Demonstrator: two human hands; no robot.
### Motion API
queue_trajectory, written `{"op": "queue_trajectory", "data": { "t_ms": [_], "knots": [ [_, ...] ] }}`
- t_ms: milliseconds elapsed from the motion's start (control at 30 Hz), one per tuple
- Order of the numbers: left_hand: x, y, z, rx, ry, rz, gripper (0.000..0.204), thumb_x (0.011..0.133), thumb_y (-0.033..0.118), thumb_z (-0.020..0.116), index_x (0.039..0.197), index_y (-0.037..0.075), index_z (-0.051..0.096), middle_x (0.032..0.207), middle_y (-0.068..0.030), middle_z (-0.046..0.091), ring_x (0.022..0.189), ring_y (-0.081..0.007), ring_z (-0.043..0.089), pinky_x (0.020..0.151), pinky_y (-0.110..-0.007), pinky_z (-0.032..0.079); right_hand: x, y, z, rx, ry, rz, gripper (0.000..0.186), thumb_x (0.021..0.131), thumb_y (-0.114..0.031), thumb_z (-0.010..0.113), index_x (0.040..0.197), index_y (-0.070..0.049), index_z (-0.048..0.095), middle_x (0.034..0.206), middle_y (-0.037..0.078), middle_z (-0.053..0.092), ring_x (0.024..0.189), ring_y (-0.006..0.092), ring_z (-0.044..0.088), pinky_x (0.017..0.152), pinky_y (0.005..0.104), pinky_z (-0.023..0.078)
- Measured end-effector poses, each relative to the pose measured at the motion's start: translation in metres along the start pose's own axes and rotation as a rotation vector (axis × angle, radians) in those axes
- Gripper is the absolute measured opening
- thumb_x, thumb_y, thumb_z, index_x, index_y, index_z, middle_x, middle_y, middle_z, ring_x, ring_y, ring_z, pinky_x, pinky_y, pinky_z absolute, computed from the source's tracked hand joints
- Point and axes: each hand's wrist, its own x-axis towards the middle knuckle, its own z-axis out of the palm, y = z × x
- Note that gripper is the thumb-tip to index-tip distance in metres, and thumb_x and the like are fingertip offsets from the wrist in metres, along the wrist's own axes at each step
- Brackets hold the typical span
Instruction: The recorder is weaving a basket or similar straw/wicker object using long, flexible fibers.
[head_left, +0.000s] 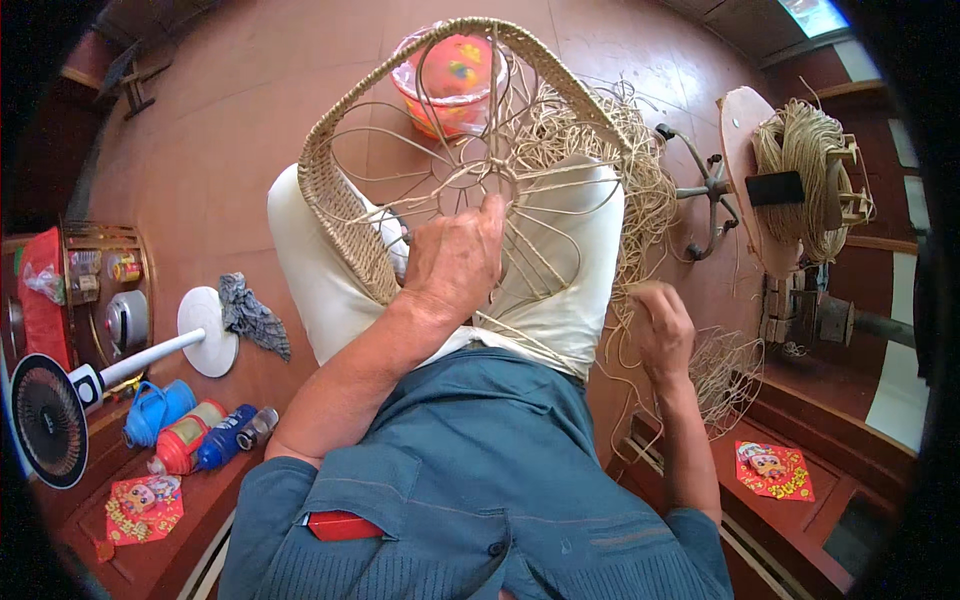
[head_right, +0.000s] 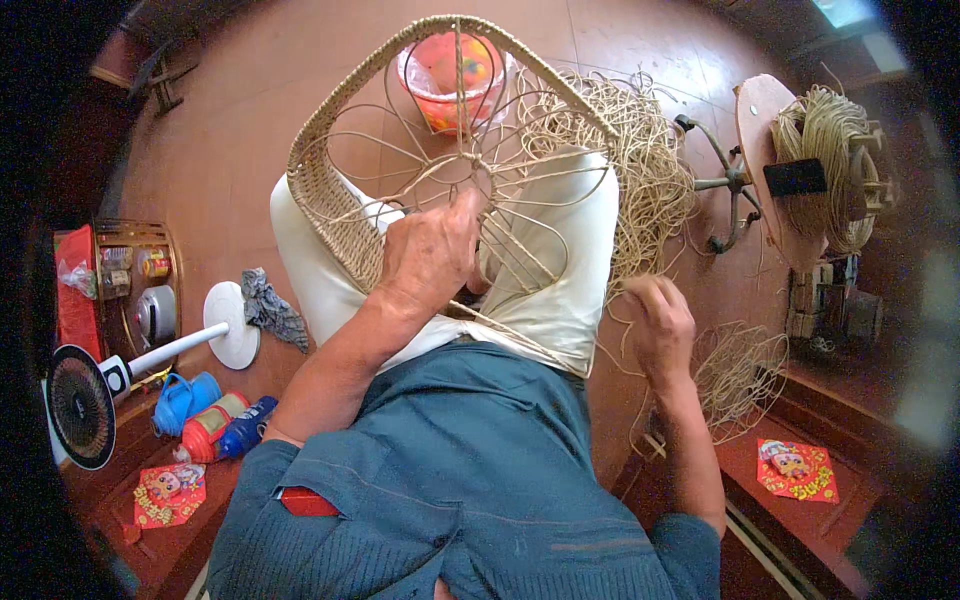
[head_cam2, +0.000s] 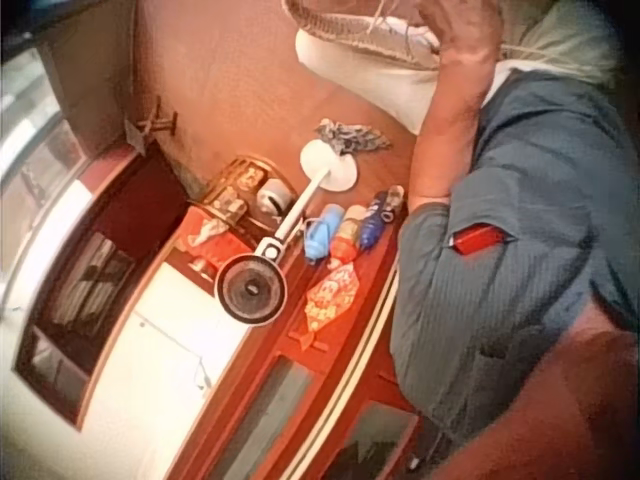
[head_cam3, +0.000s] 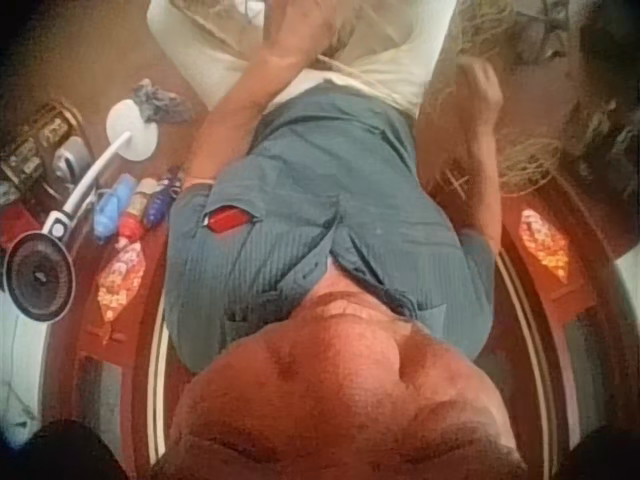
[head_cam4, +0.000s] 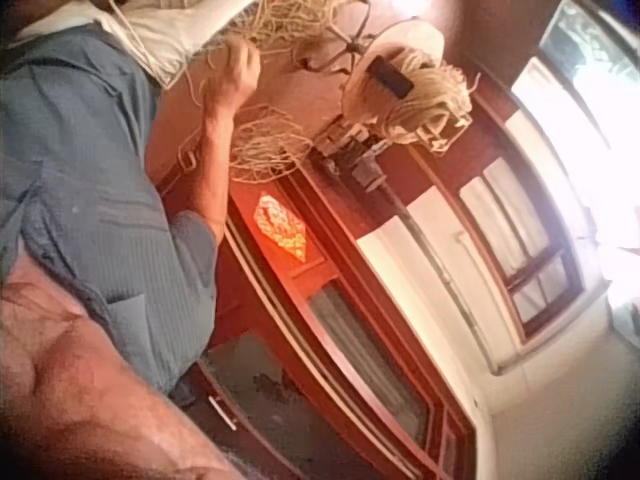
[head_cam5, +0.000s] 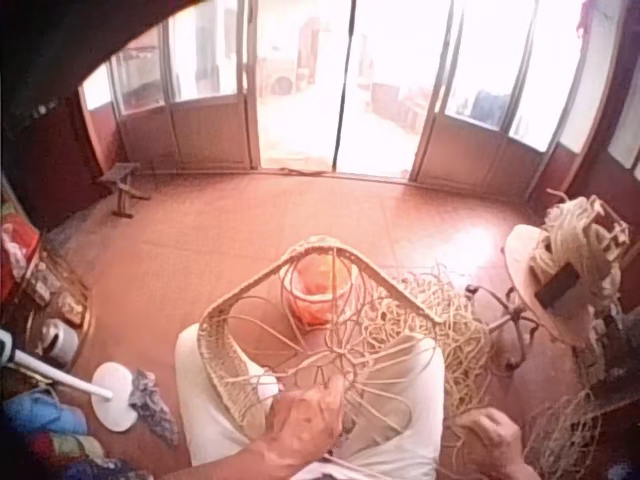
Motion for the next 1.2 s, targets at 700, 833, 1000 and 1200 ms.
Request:
{"op": "queue_trajectory", "data": {
  "t_ms": [700,833,1000,1200],
  "knots": [
    [-0.007,-0.005,-0.01,0.084,-0.042,-0.082,0.013,0.097,0.013,0.065,0.106,0.004,0.064,0.078,-0.0192,0.076,0.072,-0.0393,0.078,0.062,-0.05,0.062,0.19,-0.136,0.071,0.145,0.279,-0.638,0.024,0.091,-0.012,0.085,0.114,-0.013,0.078,0.113,0.005,0.079,0.098,0.0274,0.078,0.084,0.039,0.062],
    [-0.008,0.001,-0.014,0.107,-0.05,-0.102,0.013,0.098,0.014,0.066,0.105,0.004,0.064,0.078,-0.0194,0.076,0.072,-0.0387,0.079,0.063,-0.05,0.063,0.195,-0.138,0.08,0.214,0.219,-0.604,0.022,0.091,-0.01,0.084,0.112,-0.011,0.078,0.107,0.006,0.08,0.094,0.0267,0.078,0.081,0.0381,0.062],
    [-0.008,0.003,-0.022,-0.027,-0.015,-0.084,0.009,0.1,0.015,0.063,0.103,0.006,0.065,0.075,-0.0193,0.073,0.071,-0.0397,0.077,0.062,-0.052,0.06,0.198,-0.134,0.081,0.248,0.194,-0.623,0.019,0.09,-0.009,0.085,0.109,-0.01,0.078,0.103,0.006,0.08,0.093,0.0261,0.079,0.08,0.0376,0.063],
    [-0.016,0.007,-0.031,-0.186,0.007,-0.104,0.011,0.106,0.017,0.062,0.103,0.007,0.065,0.08,-0.0201,0.07,0.075,-0.0433,0.073,0.066,-0.055,0.057,0.204,-0.127,0.079,0.236,0.139,-0.691,0.021,0.089,-0.006,0.085,0.108,-0.011,0.079,0.106,0.006,0.081,0.094,0.0252,0.079,0.08,0.0371,0.063]
  ]
}}
